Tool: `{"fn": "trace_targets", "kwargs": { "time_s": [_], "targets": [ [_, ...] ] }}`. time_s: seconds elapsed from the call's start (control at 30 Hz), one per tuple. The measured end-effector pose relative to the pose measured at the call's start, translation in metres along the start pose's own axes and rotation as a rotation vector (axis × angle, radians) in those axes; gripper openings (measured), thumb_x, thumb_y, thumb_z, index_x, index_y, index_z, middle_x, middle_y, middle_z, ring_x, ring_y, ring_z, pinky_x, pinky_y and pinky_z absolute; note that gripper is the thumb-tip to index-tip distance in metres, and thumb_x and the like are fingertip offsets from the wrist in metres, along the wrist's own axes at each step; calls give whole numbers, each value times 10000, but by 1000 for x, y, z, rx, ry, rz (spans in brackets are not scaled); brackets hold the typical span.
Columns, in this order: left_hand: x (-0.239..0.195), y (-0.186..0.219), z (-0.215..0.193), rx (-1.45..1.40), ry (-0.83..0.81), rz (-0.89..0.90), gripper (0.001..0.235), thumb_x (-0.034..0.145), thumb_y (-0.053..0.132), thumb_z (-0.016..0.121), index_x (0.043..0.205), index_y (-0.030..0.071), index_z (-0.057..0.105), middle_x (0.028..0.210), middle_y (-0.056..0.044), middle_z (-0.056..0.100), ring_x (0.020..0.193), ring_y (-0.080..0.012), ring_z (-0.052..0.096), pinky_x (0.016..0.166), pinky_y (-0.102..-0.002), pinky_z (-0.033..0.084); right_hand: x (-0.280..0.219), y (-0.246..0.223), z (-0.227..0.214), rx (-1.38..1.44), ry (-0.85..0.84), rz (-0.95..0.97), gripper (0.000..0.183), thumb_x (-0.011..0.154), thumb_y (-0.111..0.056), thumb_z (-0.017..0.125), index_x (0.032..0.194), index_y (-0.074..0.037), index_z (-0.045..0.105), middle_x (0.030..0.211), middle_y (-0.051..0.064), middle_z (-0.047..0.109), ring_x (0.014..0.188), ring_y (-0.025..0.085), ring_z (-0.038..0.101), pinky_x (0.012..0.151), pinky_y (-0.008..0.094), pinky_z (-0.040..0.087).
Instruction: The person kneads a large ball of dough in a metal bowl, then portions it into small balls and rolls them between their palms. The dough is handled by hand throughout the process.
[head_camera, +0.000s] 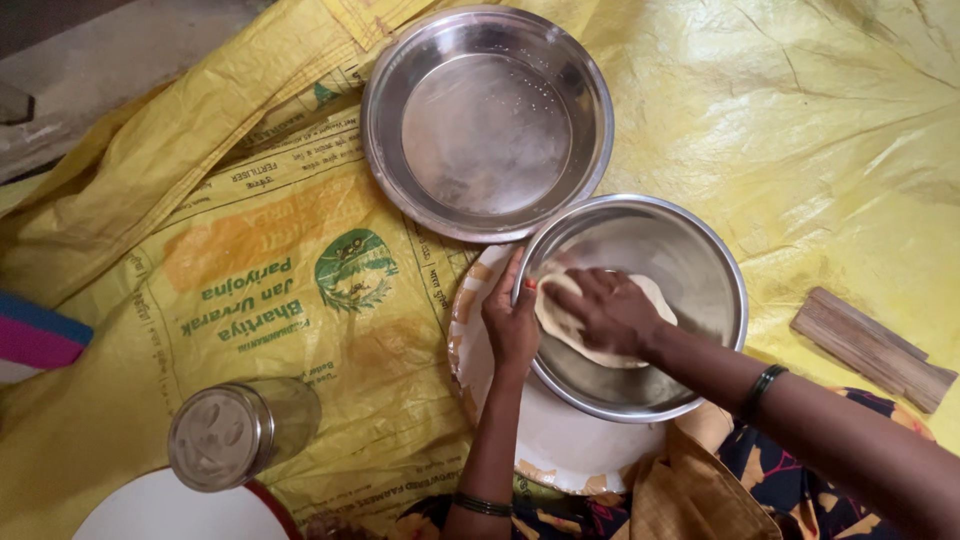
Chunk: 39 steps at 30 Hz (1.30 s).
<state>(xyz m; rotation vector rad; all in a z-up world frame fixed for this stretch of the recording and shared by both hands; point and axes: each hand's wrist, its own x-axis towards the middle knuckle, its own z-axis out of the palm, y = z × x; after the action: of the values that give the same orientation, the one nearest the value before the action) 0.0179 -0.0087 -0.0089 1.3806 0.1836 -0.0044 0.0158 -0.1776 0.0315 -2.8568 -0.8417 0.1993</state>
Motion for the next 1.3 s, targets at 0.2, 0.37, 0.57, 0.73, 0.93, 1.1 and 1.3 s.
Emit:
{"fn": "trace_targets", "kwargs": {
  "time_s": [0.2,0.37,0.57,0.73,0.93,1.1,1.3],
  "targets": [
    [8,-8,-1,31,-29,62,460,1006,81,642,1453,-11,584,1346,-100,691,1152,-143,633,1032,-294,476,12,13,11,423,106,466,600,815,-256,795,1372,-220,574,1349,85,640,1125,282,686,901,436,581],
    [15,-6,-3,55,-32,150,457,993,49,652,1441,-20,592,1386,-83,670,1230,-116,622,1062,-266,471,-7,54,18,1117,504,465,422,867,-161,790,1261,-96,654,1158,71,737,1032,220,720,908,385,592],
    [20,-9,-10,-74,-33,-2,475,986,51,663,1455,14,594,1320,-91,689,986,-111,612,902,-245,525,-48,78,-18,1335,141,730,557,1036,-535,489,1236,-20,558,1167,144,679,1036,275,685,891,406,556],
    [21,-4,-13,-21,-104,68,466,995,77,657,1449,5,579,1356,-63,684,1126,-90,640,989,-230,504,-49,25,-42,461,46,513,701,906,-582,497,1456,-149,505,1271,154,605,1104,283,647,985,500,508],
    [17,-4,-13,-96,-116,5,489,991,64,642,1474,8,584,1326,-71,685,1034,-105,595,947,-251,493,-36,4,-27,-125,-50,-386,727,1014,-594,373,1589,-163,262,1667,131,225,1536,335,179,1212,591,147],
    [19,1,-11,-52,-122,8,467,1015,68,625,1476,11,576,1362,-82,686,1085,-119,610,976,-260,505,-14,-6,-4,-280,-273,-306,869,929,-645,381,1587,-92,244,1684,204,177,1506,403,207,1142,623,220],
    [9,4,-16,39,-115,110,447,1019,32,627,1458,-11,554,1423,-127,651,1283,-154,611,1096,-274,441,16,7,3,-242,-83,-183,813,878,-613,545,1466,-60,446,1562,248,375,1353,406,443,981,563,440]
  ]
}}
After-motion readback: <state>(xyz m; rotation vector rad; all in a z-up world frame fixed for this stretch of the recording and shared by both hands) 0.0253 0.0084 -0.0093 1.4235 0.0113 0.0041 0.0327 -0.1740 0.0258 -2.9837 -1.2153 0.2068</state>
